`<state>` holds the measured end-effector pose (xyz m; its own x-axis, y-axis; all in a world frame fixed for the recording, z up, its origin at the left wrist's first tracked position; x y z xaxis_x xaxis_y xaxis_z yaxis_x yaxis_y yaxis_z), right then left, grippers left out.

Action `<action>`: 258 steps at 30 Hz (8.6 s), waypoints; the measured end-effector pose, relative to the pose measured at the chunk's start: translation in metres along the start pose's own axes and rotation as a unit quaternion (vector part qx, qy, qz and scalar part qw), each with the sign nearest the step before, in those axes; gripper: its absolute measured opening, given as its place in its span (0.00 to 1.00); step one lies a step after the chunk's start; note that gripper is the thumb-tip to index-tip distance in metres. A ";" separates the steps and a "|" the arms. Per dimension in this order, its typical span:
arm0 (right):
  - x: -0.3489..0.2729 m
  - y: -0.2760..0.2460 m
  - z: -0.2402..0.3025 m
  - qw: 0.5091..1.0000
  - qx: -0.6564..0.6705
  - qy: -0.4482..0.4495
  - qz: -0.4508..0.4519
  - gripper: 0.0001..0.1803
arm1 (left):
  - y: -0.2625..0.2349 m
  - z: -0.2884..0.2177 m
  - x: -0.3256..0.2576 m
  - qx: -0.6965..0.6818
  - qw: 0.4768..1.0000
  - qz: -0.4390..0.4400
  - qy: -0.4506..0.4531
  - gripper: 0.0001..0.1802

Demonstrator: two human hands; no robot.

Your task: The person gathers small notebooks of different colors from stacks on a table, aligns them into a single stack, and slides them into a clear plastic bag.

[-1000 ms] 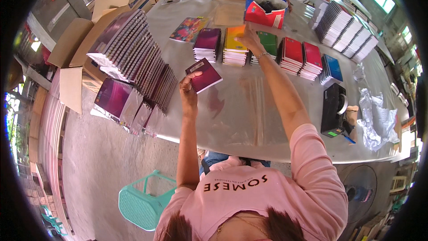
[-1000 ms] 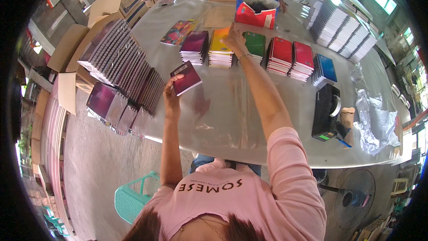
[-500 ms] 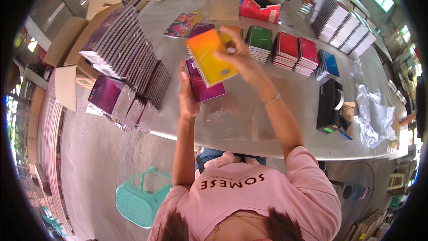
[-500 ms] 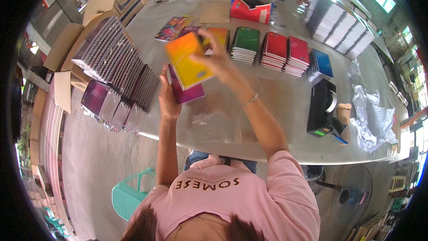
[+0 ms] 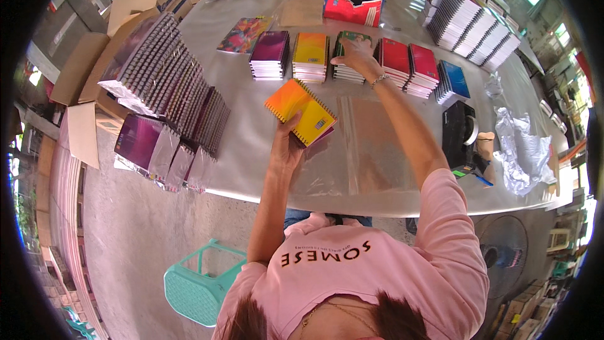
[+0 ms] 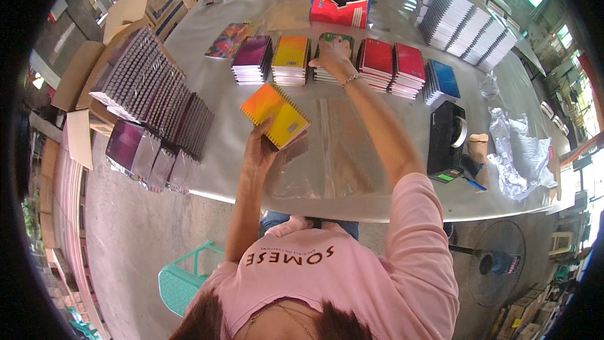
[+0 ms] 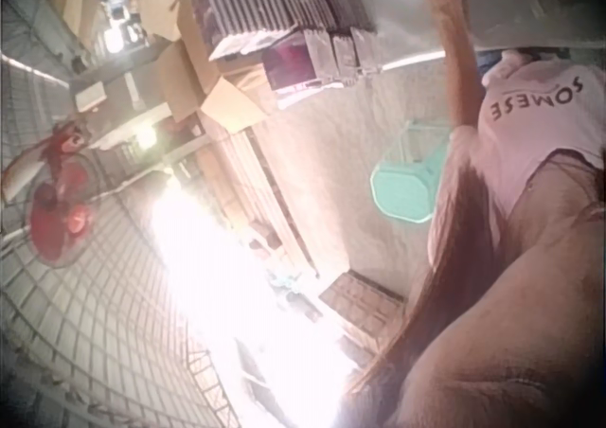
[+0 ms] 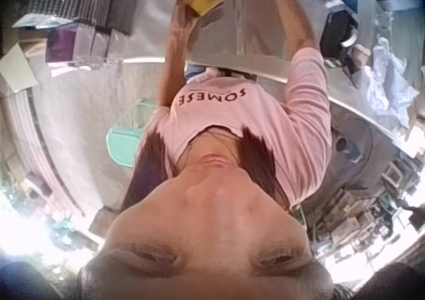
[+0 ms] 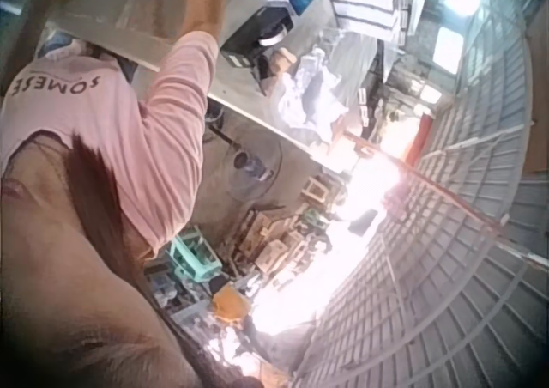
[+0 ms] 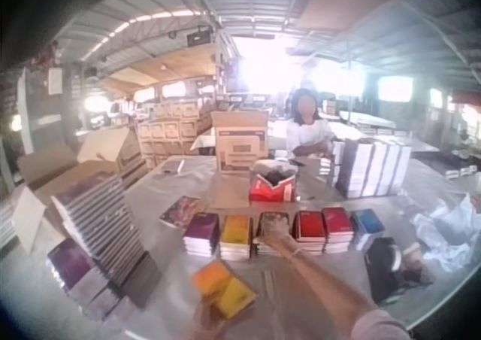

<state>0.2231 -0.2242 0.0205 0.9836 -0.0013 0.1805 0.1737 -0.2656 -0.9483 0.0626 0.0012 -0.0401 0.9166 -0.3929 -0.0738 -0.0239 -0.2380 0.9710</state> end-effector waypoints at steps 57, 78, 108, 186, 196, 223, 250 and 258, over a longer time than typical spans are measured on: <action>-0.076 -0.010 -0.117 0.968 0.140 -0.049 -0.204 0.19 | 0.026 0.050 0.001 0.017 0.981 -0.031 -0.189 0.20; -0.089 0.011 -0.106 0.985 0.083 -0.045 -0.144 0.19 | 0.032 0.053 -0.002 -0.001 0.980 -0.027 -0.198 0.20; -0.128 0.003 -0.176 0.957 0.029 0.065 -0.283 0.18 | 0.058 0.071 -0.003 0.142 0.975 -0.071 -0.152 0.26; -0.119 0.015 -0.122 0.982 0.112 -0.018 -0.152 0.21 | 0.051 0.076 -0.028 0.054 0.982 -0.037 -0.177 0.35; -0.229 -0.111 -0.034 0.919 0.176 -0.066 -0.346 0.20 | 0.054 0.067 -0.015 0.036 0.993 0.024 -0.108 0.46; -0.178 0.048 -0.242 0.968 -0.137 0.210 -0.004 0.26 | 0.052 0.049 -0.023 -0.006 0.991 -0.070 -0.113 0.21; -0.266 -0.037 0.022 0.645 0.763 -0.001 0.042 0.44 | 0.043 0.053 -0.039 0.216 0.967 -0.043 -0.125 0.44; -0.285 -0.033 0.032 0.643 0.765 0.036 0.025 0.49 | 0.055 0.035 -0.043 0.515 0.843 0.149 0.055 0.57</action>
<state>-0.0613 -0.1843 -0.0079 0.9945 -0.0324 0.0992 0.0415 0.9950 -0.0912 0.0080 -0.0259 0.0083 0.8389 -0.5005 0.2139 -0.5410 -0.8099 0.2267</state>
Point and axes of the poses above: each hand's wrist, its own x-axis towards the middle knuckle, its own y-axis out of the palm, z = x × y, the point moved 4 cm from there along x, towards the middle knuckle, and after that the axes turned 15 degrees about -x, right-handed, at the moved point
